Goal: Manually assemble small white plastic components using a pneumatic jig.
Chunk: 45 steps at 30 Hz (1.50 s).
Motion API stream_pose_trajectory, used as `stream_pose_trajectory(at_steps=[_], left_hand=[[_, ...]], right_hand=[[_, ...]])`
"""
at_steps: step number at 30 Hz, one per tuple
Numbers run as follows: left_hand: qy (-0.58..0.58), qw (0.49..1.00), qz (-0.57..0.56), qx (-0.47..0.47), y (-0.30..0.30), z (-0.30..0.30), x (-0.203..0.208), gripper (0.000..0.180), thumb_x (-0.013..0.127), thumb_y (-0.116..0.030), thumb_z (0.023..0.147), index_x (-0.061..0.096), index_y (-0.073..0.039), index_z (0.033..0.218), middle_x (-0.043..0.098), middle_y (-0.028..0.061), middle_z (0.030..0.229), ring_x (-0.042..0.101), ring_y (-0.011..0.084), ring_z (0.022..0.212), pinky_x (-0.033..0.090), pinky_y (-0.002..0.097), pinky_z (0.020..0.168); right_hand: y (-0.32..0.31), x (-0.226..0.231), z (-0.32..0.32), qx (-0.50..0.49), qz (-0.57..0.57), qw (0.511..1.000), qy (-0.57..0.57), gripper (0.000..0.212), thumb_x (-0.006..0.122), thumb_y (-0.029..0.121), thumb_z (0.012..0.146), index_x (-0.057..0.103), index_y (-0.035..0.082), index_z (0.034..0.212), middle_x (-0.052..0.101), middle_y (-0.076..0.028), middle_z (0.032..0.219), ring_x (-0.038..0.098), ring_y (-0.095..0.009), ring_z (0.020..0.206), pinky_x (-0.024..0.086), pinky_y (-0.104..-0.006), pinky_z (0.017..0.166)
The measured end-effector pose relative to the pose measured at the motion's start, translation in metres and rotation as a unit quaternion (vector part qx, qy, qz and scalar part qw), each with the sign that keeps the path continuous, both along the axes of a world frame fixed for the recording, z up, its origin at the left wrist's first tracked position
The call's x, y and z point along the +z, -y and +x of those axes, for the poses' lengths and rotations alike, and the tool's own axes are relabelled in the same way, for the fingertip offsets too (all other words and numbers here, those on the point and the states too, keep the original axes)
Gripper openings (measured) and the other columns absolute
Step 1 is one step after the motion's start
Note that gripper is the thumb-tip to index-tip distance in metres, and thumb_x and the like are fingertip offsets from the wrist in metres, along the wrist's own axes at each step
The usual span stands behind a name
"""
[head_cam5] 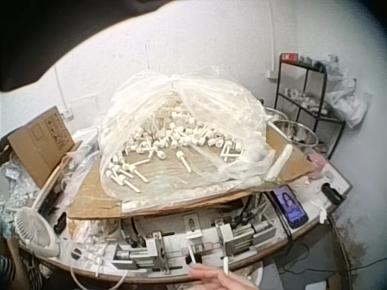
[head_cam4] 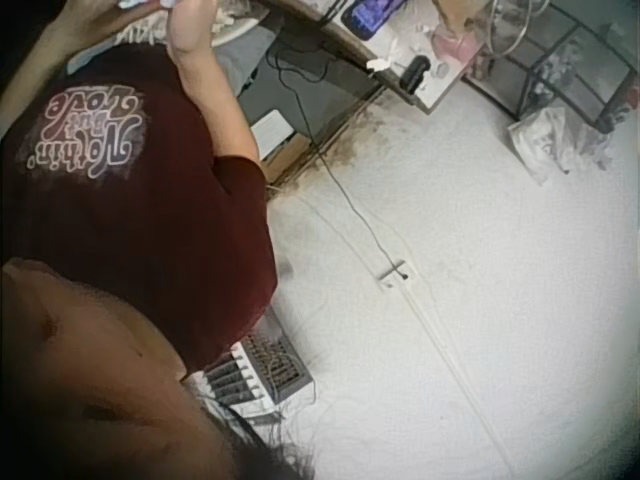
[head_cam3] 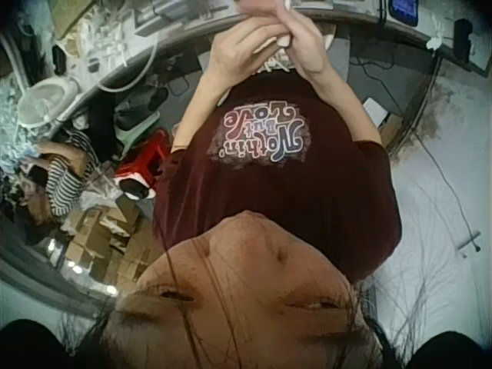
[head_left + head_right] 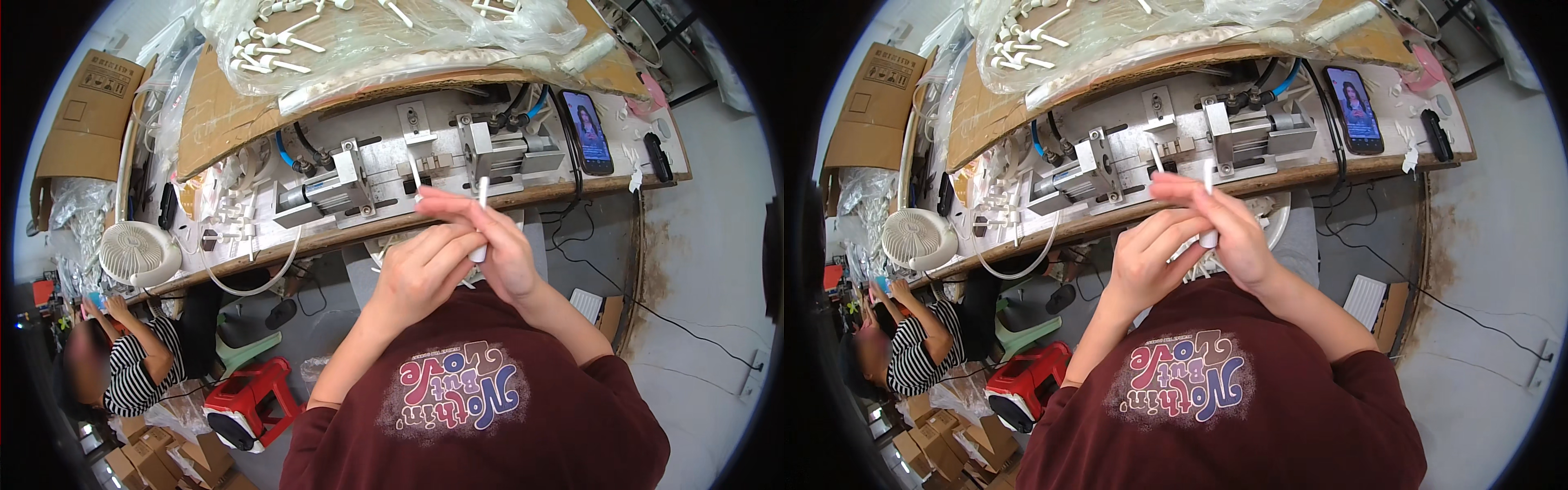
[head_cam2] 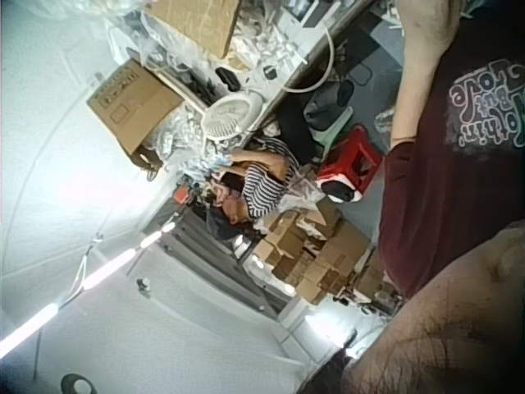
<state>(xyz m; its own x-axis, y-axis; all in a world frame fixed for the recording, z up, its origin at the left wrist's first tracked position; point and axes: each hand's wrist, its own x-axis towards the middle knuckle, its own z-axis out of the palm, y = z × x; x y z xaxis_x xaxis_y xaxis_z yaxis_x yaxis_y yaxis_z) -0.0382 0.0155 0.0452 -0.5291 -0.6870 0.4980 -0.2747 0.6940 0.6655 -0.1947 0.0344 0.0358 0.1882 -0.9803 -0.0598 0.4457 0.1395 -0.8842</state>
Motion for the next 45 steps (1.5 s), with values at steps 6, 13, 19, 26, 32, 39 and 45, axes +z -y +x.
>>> stream_pose_trajectory(at_steps=[6, 13, 19, 26, 32, 39, 45], left_hand=[[0.008, 0.995, 0.007, 0.103, 0.003, 0.008, 0.001, 0.033, 0.077, 0.000, 0.072, 0.071, -0.003, 0.104, 0.068, 0.0090, 0.103, 0.067, 0.0249, 0.087, 0.056, 0.0337, 0.072], [0.170, 0.961, -0.129, 0.178, 0.024, 0.013, -0.035, 0.030, 0.075, -0.007, 0.073, 0.072, -0.003, 0.103, 0.069, 0.0090, 0.118, 0.065, 0.0163, 0.073, 0.051, 0.0293, 0.063], [0.232, 0.946, -0.130, 0.185, 0.033, 0.007, -0.029, 0.025, 0.075, -0.012, 0.073, 0.073, -0.007, 0.097, 0.070, 0.0078, 0.118, 0.064, 0.0166, 0.056, 0.050, 0.0276, 0.056], [0.213, 0.957, -0.089, 0.176, 0.036, 0.010, -0.032, 0.023, 0.076, -0.015, 0.075, 0.075, -0.009, 0.097, 0.070, 0.0051, 0.118, 0.067, 0.0202, 0.057, 0.053, 0.0288, 0.055], [0.181, 0.972, -0.014, 0.148, 0.027, 0.016, -0.004, 0.020, 0.076, -0.012, 0.076, 0.075, -0.009, 0.096, 0.074, 0.0042, 0.103, 0.068, 0.0197, 0.060, 0.053, 0.0292, 0.056], [-0.140, 0.868, 0.056, -0.473, 0.011, 0.052, 0.109, 0.013, 0.073, -0.016, 0.075, 0.071, -0.004, 0.081, 0.068, 0.0076, 0.074, 0.060, 0.0162, 0.052, 0.046, 0.0288, 0.047], [-0.198, 0.761, -0.001, -0.618, -0.039, 0.079, 0.185, 0.033, 0.065, -0.026, 0.073, 0.068, 0.000, 0.092, 0.067, 0.0179, 0.083, 0.067, 0.0360, 0.077, 0.056, 0.0512, 0.072]], right_hand=[[-0.001, 0.008, 0.003, -0.025, 0.038, 0.995, -0.084, 0.039, 0.040, 0.021, 0.104, 0.046, -0.002, 0.135, 0.052, -0.014, 0.137, 0.054, -0.021, 0.122, 0.043, -0.0335, 0.102], [-0.012, -0.013, -0.010, -0.058, 0.018, 0.988, -0.144, 0.027, 0.049, 0.024, 0.102, 0.061, 0.003, 0.114, 0.065, -0.005, 0.109, 0.061, -0.011, 0.096, 0.045, -0.0268, 0.085], [-0.016, -0.015, -0.013, -0.034, 0.034, 0.993, -0.107, 0.020, 0.050, 0.014, 0.102, 0.061, -0.002, 0.106, 0.066, -0.007, 0.102, 0.060, -0.010, 0.091, 0.047, -0.0263, 0.085], [-0.017, -0.008, -0.004, -0.064, -0.017, 0.978, -0.196, 0.017, 0.055, 0.013, 0.099, 0.064, -0.002, 0.100, 0.068, -0.008, 0.095, 0.063, -0.013, 0.085, 0.050, -0.0274, 0.081], [-0.019, 0.009, -0.005, -0.093, -0.288, 0.861, -0.410, 0.008, 0.063, 0.007, 0.089, 0.066, 0.000, 0.092, 0.066, -0.011, 0.083, 0.064, -0.025, 0.074, 0.048, -0.0346, 0.069], [-0.023, 0.006, -0.010, -0.121, -0.386, 0.813, -0.419, 0.007, 0.072, 0.006, 0.081, 0.067, 0.004, 0.085, 0.065, -0.007, 0.075, 0.060, -0.023, 0.065, 0.043, -0.0336, 0.060], [-0.024, 0.016, 0.002, -0.077, -0.410, 0.813, -0.407, 0.008, 0.071, 0.000, 0.079, 0.067, 0.001, 0.086, 0.067, -0.009, 0.075, 0.062, -0.023, 0.063, 0.046, -0.0322, 0.060]])
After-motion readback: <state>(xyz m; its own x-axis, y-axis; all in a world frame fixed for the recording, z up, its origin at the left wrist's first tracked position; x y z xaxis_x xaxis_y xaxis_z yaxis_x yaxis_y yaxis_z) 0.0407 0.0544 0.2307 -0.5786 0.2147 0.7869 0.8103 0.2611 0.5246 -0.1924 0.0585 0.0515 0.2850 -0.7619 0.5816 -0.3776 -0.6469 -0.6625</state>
